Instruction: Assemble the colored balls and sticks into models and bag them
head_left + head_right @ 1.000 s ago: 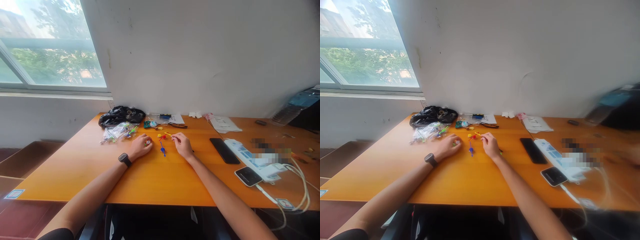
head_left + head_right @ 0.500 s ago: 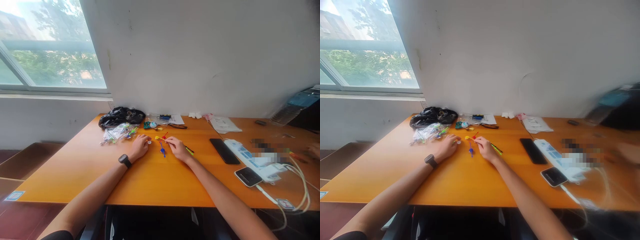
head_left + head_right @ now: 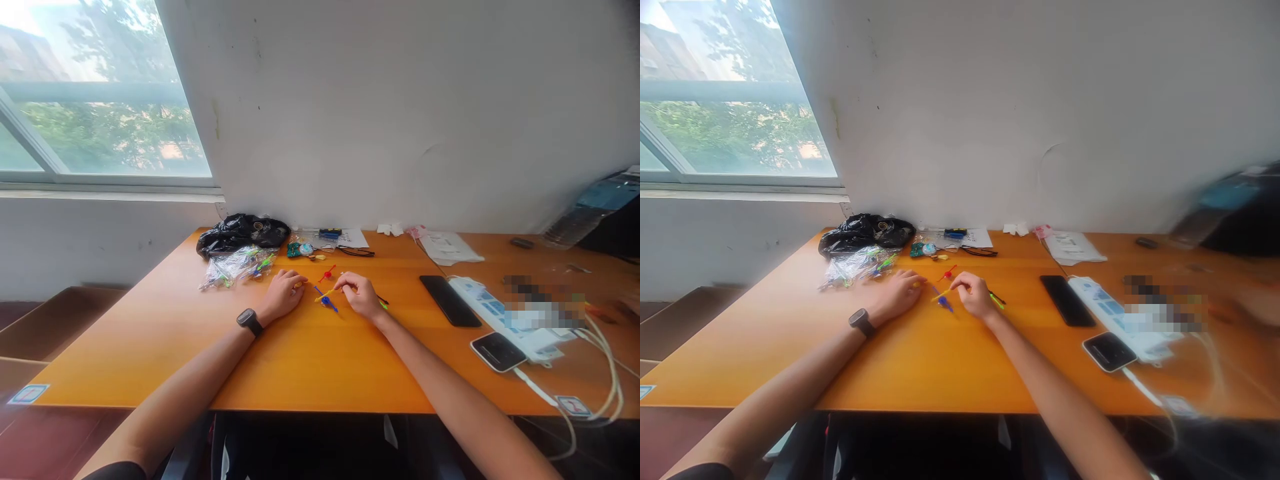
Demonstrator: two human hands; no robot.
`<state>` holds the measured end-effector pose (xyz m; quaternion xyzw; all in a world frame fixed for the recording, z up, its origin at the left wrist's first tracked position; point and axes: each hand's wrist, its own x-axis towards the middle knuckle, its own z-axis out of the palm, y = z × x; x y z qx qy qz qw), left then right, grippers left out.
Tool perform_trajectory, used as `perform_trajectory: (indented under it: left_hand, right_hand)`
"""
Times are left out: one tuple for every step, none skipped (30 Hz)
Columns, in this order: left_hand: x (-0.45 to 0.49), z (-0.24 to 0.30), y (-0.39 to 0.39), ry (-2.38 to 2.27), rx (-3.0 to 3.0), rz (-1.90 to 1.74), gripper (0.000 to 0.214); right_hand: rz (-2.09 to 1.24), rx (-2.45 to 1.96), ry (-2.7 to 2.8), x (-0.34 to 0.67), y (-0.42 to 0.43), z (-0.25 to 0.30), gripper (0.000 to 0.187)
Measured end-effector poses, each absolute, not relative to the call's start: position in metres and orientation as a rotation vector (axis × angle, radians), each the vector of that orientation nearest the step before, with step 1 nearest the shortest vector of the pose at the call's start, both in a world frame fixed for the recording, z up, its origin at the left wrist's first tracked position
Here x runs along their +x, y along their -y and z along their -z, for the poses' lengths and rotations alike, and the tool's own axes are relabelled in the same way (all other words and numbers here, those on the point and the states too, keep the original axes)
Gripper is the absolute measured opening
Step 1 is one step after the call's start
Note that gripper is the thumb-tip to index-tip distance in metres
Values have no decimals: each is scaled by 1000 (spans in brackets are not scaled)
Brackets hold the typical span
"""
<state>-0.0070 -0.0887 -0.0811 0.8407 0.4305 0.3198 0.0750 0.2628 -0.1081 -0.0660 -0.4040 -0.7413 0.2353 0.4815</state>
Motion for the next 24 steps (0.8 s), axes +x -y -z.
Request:
perform_trajectory:
  left_hand:
    - [-7, 81, 89, -1324, 2521, -968, 25]
    - [-7, 80, 90, -1364, 2518, -969, 26]
    - [-7, 79, 91, -1408, 2515, -959, 28]
    - [-7, 77, 93, -1450, 2511, -940, 30]
    - [-6, 75, 94, -1487, 2507, -917, 33]
    - [-6, 73, 96, -1519, 2502, -892, 34]
    - [-6, 71, 97, -1542, 2496, -871, 36]
    - [-6, 69, 98, -1557, 2489, -856, 37]
    - [-5, 68, 99, -1564, 2481, -845, 37]
    - [-5, 67, 99, -1566, 2472, -837, 37]
    - [-5, 66, 100, -1563, 2466, -835, 36]
    - [-4, 65, 100, -1554, 2463, -837, 34]
    - [-4, 64, 101, -1544, 2463, -843, 32]
    - [-4, 63, 102, -1534, 2466, -853, 30]
    - [-3, 63, 103, -1523, 2472, -861, 28]
    - [-2, 62, 104, -1506, 2482, -865, 26]
    - [-2, 61, 105, -1483, 2496, -868, 24]
    - [-1, 61, 106, -1448, 2517, -869, 22]
    - [0, 61, 107, -1397, 2544, -870, 21]
    - [1, 61, 108, -1329, 2574, -874, 20]
    - [1, 62, 108, -1254, 2602, -882, 19]
    - [2, 64, 109, -1180, 2623, -892, 17]
    - [3, 65, 108, -1116, 2635, -903, 16]
    - [4, 67, 108, -1063, 2640, -914, 14]
  right_hand:
    - [-580, -1010, 1791, 265, 107, 65, 27]
    - [-583, -1035, 1789, 267, 107, 64, 28]
    - [-575, -1058, 1799, 269, 106, 64, 29]
    - [-552, -1074, 1819, 271, 106, 63, 29]
    - [-518, -1081, 1844, 273, 106, 63, 29]
    - [-478, -1081, 1868, 274, 105, 64, 28]
    - [-440, -1076, 1887, 275, 105, 65, 27]
    - [-407, -1068, 1899, 275, 104, 66, 26]
    - [-381, -1059, 1901, 275, 104, 67, 27]
    - [-362, -1049, 1899, 275, 103, 69, 27]
    - [-346, -1041, 1894, 274, 102, 71, 28]
    - [-333, -1036, 1888, 274, 100, 73, 28]
    - [-328, -1036, 1882, 274, 99, 76, 28]
    - [-330, -1042, 1876, 274, 97, 79, 28]
    - [-335, -1053, 1871, 274, 96, 82, 28]
    - [-338, -1069, 1867, 274, 95, 84, 27]
    - [-337, -1087, 1864, 274, 94, 86, 26]
    - [-328, -1104, 1864, 274, 93, 88, 26]
    - [-313, -1121, 1864, 275, 93, 89, 26]
    - [-294, -1136, 1861, 275, 93, 89, 25]
    - [-275, -1149, 1853, 275, 93, 88, 24]
    - [-258, -1160, 1839, 275, 94, 87, 23]
    - [-245, -1170, 1817, 275, 94, 85, 22]
    - [-236, -1178, 1786, 275, 95, 82, 21]
